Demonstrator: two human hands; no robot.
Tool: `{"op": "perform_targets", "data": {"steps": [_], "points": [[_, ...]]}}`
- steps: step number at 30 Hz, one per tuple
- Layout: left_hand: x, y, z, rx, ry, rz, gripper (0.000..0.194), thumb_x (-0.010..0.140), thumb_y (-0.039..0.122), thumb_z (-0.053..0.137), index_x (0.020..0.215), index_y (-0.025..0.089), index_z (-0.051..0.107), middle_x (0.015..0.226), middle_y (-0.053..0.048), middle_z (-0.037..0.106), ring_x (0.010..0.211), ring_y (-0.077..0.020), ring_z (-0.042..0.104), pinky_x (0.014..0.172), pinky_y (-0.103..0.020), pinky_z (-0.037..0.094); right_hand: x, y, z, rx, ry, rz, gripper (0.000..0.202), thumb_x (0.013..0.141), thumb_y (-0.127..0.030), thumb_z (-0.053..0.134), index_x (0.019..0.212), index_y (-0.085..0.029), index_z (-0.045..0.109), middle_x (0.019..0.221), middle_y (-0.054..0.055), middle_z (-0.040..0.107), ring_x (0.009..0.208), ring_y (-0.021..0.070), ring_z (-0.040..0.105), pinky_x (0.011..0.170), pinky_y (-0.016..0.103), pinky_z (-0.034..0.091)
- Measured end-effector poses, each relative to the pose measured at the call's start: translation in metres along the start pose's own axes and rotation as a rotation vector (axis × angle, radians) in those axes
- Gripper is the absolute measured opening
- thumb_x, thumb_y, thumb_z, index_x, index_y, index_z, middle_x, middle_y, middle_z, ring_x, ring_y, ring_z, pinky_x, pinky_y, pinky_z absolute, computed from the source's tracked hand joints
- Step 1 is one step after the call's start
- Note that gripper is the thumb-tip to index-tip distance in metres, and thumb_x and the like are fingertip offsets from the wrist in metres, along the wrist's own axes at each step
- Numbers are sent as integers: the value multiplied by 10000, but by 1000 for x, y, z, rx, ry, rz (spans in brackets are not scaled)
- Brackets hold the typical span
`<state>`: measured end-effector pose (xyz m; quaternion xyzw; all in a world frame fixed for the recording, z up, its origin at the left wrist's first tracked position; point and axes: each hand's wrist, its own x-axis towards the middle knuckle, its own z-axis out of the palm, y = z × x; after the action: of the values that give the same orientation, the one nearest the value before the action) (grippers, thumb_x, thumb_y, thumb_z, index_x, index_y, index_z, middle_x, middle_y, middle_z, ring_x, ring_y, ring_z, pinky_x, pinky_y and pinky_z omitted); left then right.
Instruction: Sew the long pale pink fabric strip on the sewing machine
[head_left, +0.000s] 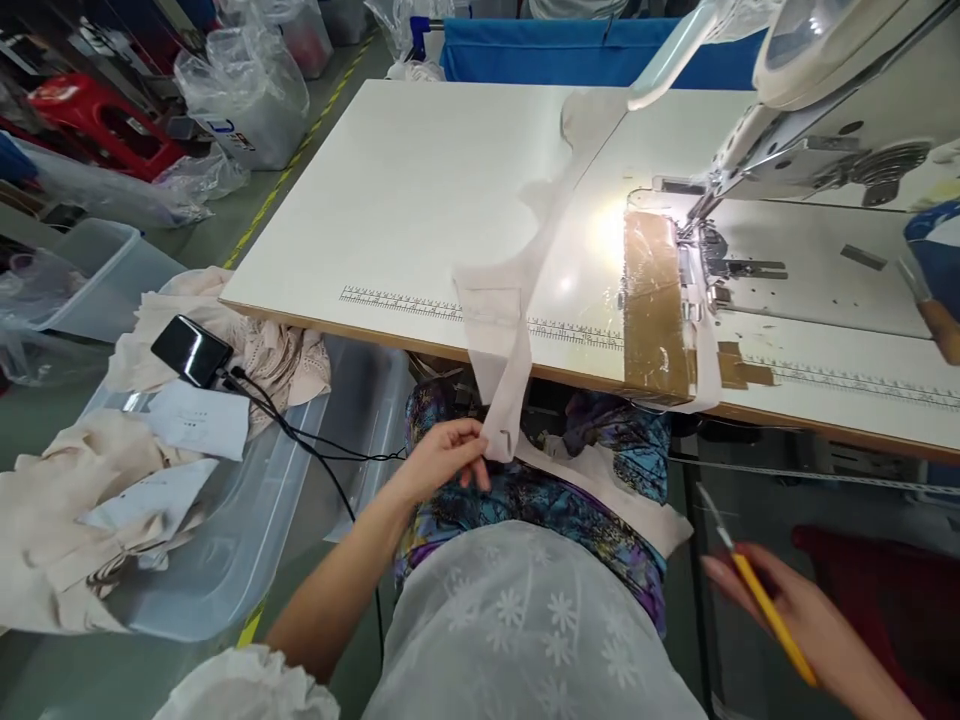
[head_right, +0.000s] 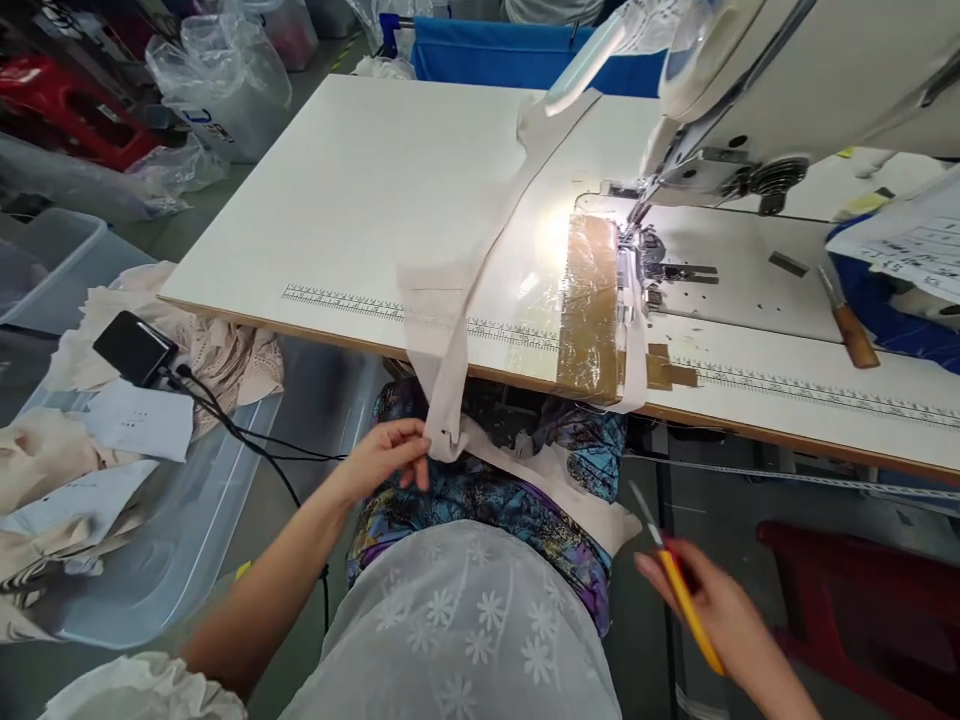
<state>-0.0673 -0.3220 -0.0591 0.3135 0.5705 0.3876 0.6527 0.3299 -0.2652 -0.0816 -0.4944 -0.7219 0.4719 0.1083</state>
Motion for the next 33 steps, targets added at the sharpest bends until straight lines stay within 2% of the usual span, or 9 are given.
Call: {"op": "perform_targets", "data": {"steps": [1,3,5,9,15,19,26,33], "points": [[-1,-5,7,-50,1,7,443,720,574,692,792,157,561,546,-28,663,438,-100,562,437,-186,397,12,-21,12,66,-96,2,342,804,-594,584,690,-273,559,553,45,596,456,214,596,425,332,500],[-3,-10,18,-131,12,22,471,714,587,704,835,153,567,650,-61,710,582,-154,675,502,-207,476,36,-59,33,134,-389,-46,371,853,-585,533,693,-251,519,619,15,543,534,169,545,498,304,500],[-7,-12,25,-184,31,24,498,712,606,711,861,149,580,678,-63,715,643,-181,710,513,-211,495,57,-88,48,79,-537,-116,376,861,-577,533,705,-240,476,650,-18,473,558,136,455,507,273,448],[-12,-15,28,-242,45,-5,529,677,618,744,858,137,622,691,-56,714,641,-180,720,506,-196,490,90,-108,60,-97,-640,-189,463,856,-642,474,661,-237,365,615,-48,371,556,116,352,471,239,330],[-17,-16,24,-275,46,-57,545,646,629,764,819,126,647,650,-57,704,615,-180,713,525,-206,490,118,-124,60,-254,-730,-260,502,842,-686,409,628,-241,321,603,-49,318,562,117,297,488,260,273],[-17,-16,23,-279,39,-66,530,650,626,763,784,128,640,634,-52,697,599,-172,705,526,-208,486,124,-132,61,-344,-712,-278,527,812,-720,429,615,-244,320,562,-58,315,523,112,283,473,258,230],[-14,-18,21,-300,44,-72,514,634,608,782,758,129,642,609,-39,692,576,-162,698,515,-198,483,119,-132,66,-606,-501,-377,524,848,-705,380,591,-251,332,519,-18,437,464,136,384,482,273,230],[-14,-17,23,-300,65,-90,502,629,595,789,747,124,659,618,-53,703,568,-165,696,521,-206,494,117,-124,68,-618,-419,-415,539,867,-706,336,580,-250,324,520,12,495,458,145,446,483,270,244]]}}
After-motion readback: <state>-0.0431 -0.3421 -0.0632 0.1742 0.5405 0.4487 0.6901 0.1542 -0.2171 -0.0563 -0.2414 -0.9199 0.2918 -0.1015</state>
